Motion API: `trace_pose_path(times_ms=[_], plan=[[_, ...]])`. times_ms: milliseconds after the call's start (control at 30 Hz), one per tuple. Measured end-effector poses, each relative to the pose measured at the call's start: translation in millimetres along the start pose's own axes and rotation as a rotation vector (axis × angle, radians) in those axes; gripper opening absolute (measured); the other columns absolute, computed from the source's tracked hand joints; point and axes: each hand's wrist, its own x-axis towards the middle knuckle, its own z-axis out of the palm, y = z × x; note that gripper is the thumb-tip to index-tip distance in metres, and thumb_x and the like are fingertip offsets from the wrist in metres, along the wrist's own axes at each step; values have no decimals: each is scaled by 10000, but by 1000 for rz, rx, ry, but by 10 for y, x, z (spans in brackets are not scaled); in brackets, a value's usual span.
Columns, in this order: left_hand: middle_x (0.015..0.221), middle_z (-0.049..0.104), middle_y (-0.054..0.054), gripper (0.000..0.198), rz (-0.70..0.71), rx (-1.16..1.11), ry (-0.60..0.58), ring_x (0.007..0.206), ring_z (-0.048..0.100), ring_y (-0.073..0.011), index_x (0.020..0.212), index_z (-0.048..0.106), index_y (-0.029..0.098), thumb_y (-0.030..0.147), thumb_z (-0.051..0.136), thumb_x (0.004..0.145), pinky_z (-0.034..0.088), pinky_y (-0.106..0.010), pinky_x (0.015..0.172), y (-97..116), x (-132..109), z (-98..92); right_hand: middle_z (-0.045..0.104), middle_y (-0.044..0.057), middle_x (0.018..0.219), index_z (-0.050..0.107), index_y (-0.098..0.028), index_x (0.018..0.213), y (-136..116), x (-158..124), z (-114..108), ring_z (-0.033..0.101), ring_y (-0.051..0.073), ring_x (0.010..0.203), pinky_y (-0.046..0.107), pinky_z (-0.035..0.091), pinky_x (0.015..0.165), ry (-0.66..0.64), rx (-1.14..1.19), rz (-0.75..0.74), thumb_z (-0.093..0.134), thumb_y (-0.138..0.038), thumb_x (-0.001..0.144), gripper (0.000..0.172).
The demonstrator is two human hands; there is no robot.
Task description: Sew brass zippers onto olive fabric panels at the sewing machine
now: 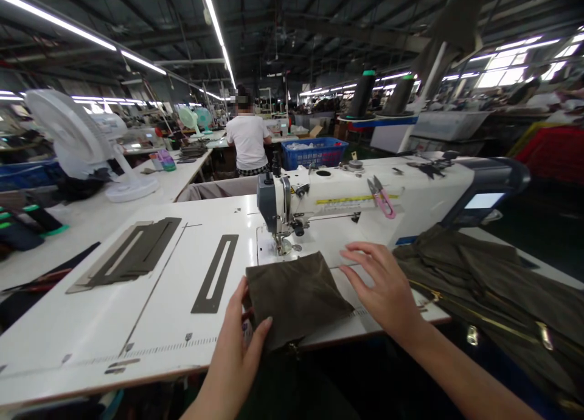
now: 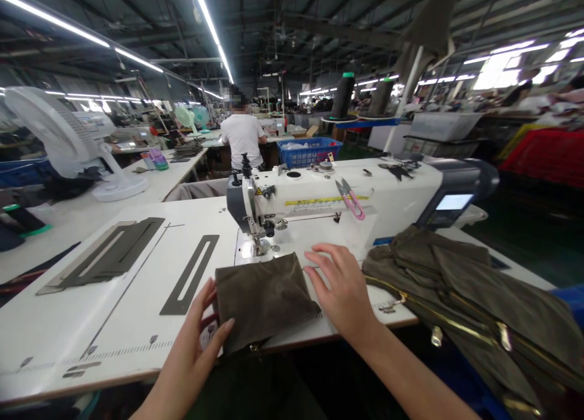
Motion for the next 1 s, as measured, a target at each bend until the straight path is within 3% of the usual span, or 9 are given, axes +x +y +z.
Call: trace_pose_path(times_ms=[100,233,300,433,600,667,733,833,1000], plan=[[1426,279,-93,508,238,270,80,1305,263,-279,1330,319,258,221,502,858,305,-487,1024,-26,-82,-113,612,61,875,620,-198,878,-60,-221,38,554,191,851,362,443,781,-229,145,-174,576,-220,818,77],[1252,526,-57,350,470,404,-212,1194,431,-277,1163,526,273,241,579,819,210,-549,1042,-24,-82,-113,573,98,1113,584,-211,1093,-63,-472,94,492,257,1042,445,400,880,-514,189,-200,678,-293,734,380],[1139,611,-54,266,422,376,-309,1114,505,-269,1083,583,250,228,572,818,214,-562,1029,-46,-53,-54,565,97,1139,582,-218,1108,-25,-540,140,481,254,1066,447,390,895,-540,200,-163,648,-255,761,355],[976,683,-26,168,227,152,-302,977,589,-237,920,660,248,189,539,819,265,-524,1001,12,42,10,628,67,970,644,-212,892,38,-437,75,542,211,949,393,417,839,-476,292,-50,522,-214,848,131],[754,665,-38,289,-167,-328,-302,747,595,-198,786,674,176,410,511,836,455,-312,714,421,149,45,636,7,743,604,-205,751,-62,261,-438,586,153,708,251,452,669,-388,374,184,546,-359,827,181],[645,603,-27,408,-255,-487,-348,637,554,-163,733,643,143,510,489,823,428,-241,572,507,128,136,627,-1,703,593,-205,746,-97,534,-513,580,145,669,238,431,640,-370,269,145,509,-374,845,214],[608,556,-11,486,-336,-595,-383,572,531,-141,765,614,131,595,473,793,415,-222,527,458,66,248,636,19,727,583,-194,755,-82,685,-364,590,157,701,252,410,662,-438,115,11,424,-345,889,257],[589,550,-15,574,-459,-563,-469,524,559,-167,841,587,139,667,365,794,430,-241,473,204,-57,314,651,61,715,594,-171,794,-9,658,204,603,186,668,272,390,618,-657,-131,-154,350,-321,915,310],[941,647,-85,290,-56,199,-407,837,608,-245,1050,613,218,362,485,832,473,-348,756,-73,3,1,669,66,742,600,-163,827,-63,412,1133,616,179,657,251,396,601,-740,-76,-274,402,-314,895,259]])
